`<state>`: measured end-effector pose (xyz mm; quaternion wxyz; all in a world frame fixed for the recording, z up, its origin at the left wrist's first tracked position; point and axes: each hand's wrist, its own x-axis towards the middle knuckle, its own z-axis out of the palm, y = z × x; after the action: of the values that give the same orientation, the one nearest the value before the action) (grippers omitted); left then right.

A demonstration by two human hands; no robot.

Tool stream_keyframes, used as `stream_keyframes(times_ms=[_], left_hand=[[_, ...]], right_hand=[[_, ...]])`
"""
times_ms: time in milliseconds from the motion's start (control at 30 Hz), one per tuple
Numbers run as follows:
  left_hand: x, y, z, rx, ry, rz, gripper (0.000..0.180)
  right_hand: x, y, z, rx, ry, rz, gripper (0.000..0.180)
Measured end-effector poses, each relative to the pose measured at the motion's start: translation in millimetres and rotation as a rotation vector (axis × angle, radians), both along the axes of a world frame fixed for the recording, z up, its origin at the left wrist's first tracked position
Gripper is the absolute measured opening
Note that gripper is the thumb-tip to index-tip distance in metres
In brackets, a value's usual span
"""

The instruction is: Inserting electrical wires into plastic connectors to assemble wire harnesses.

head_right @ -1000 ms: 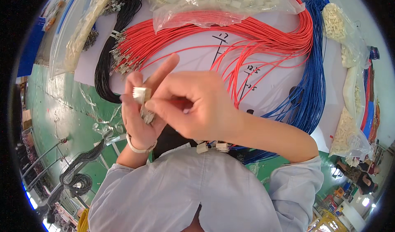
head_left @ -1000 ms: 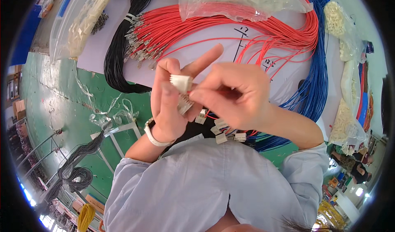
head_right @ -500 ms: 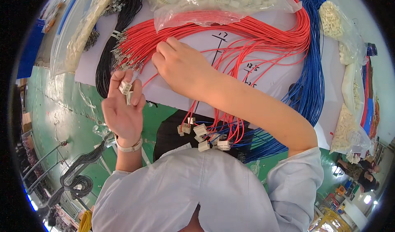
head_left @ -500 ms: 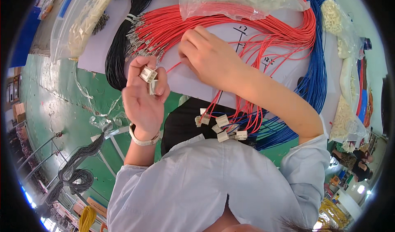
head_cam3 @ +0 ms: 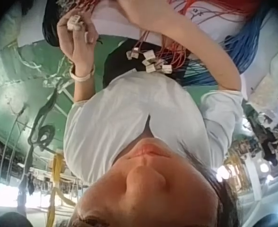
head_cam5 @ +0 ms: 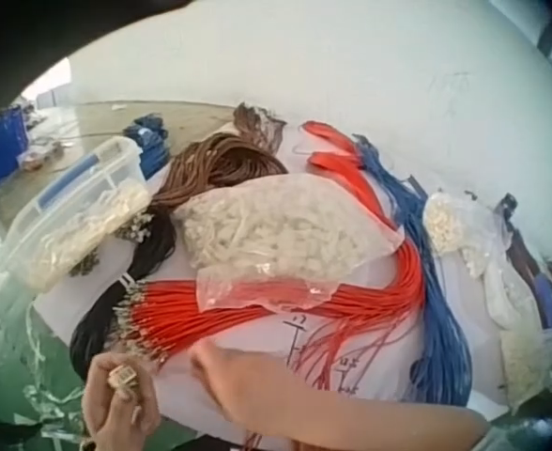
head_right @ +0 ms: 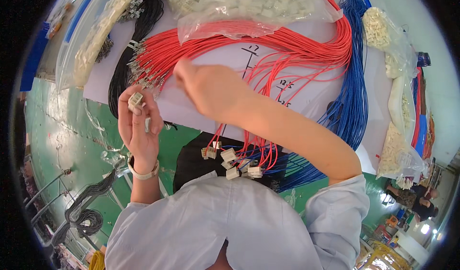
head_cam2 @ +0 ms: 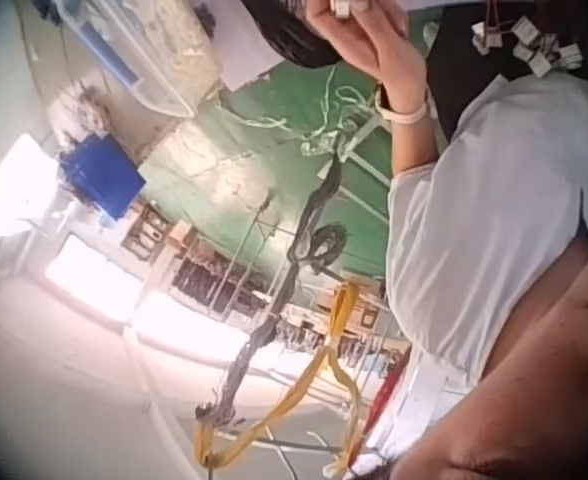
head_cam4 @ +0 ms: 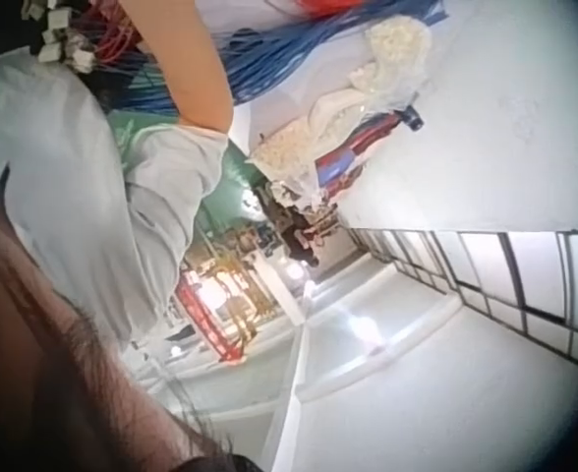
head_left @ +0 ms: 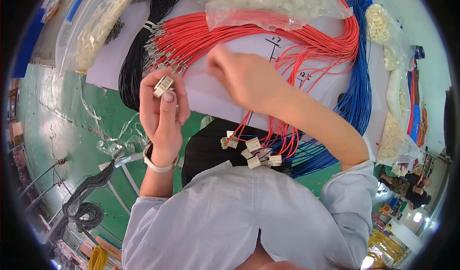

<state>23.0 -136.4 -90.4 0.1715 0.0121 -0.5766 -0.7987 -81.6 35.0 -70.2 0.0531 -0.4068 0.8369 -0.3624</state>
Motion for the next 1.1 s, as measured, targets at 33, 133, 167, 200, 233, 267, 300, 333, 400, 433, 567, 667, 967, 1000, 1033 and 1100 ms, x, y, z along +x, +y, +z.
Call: stream_keyframes(times_ms=[33, 133, 167, 200, 233, 267, 300, 333, 400, 433, 567, 667, 967, 1000, 1033, 1100], left_hand=[[0, -4, -5, 0.003, 0.001, 0.002, 0.031], [0, -8, -9, -0.244, 0.076, 0.07, 0.03], [1, -6, -10, -0.245, 0.073, 0.073, 0.03], [0, -4, -10, -0.233, 0.074, 0.062, 0.031], [-1, -1, -11, -0.22, 0.075, 0.051, 0.031], [-2, 0, -12, -0.22, 0.076, 0.047, 0.031], [-1, 2, -12, -0.218, 0.08, 0.018, 0.032], [-1, 3, -12, -0.216, 0.084, -0.011, 0.032], [0, 11, -7, -0.24, 0.076, -0.052, 0.032], [0, 14, -6, -0.299, 0.082, -0.056, 0.032], [2, 20, -4, -0.189, 0.025, -0.125, 0.035], [0, 23, -7, -0.204, 0.013, -0.078, 0.038], [2, 18, -5, -0.109, 0.063, -0.141, 0.047], [1, 18, -6, -0.109, 0.062, -0.142, 0.047], [0, 18, -7, -0.138, 0.002, -0.111, 0.048], [-1, 18, -6, -0.167, -0.06, -0.082, 0.049]], right_hand=[[-1, 2, 8, 0.003, 0.001, 0.002, 0.012], [-4, 11, 41, -0.142, 0.007, -0.088, 0.015], [-4, 12, 38, -0.142, 0.005, -0.084, 0.015], [-4, 14, 34, -0.246, 0.08, 0.02, 0.02], [-5, 15, 32, -0.349, 0.156, 0.125, 0.025], [-2, 17, 34, -0.348, 0.158, 0.121, 0.025], [3, 19, 40, -0.21, 0.203, 0.096, 0.026], [6, 19, 42, -0.072, 0.247, 0.072, 0.027], [8, 14, 35, -0.109, 0.239, 0.073, 0.029], [9, 12, 33, -0.145, 0.232, 0.075, 0.033], [8, 12, 30, -0.221, 0.221, 0.095, 0.041], [9, 11, 16, -0.093, 0.291, 0.03, 0.047], [16, 10, 14, 0.24, 0.348, 0.025, 0.05], [15, 10, 14, 0.203, 0.344, 0.046, 0.042], [15, 11, 14, 0.167, 0.34, 0.068, 0.035], [11, 7, 6, -0.018, 0.386, 0.072, 0.025]])
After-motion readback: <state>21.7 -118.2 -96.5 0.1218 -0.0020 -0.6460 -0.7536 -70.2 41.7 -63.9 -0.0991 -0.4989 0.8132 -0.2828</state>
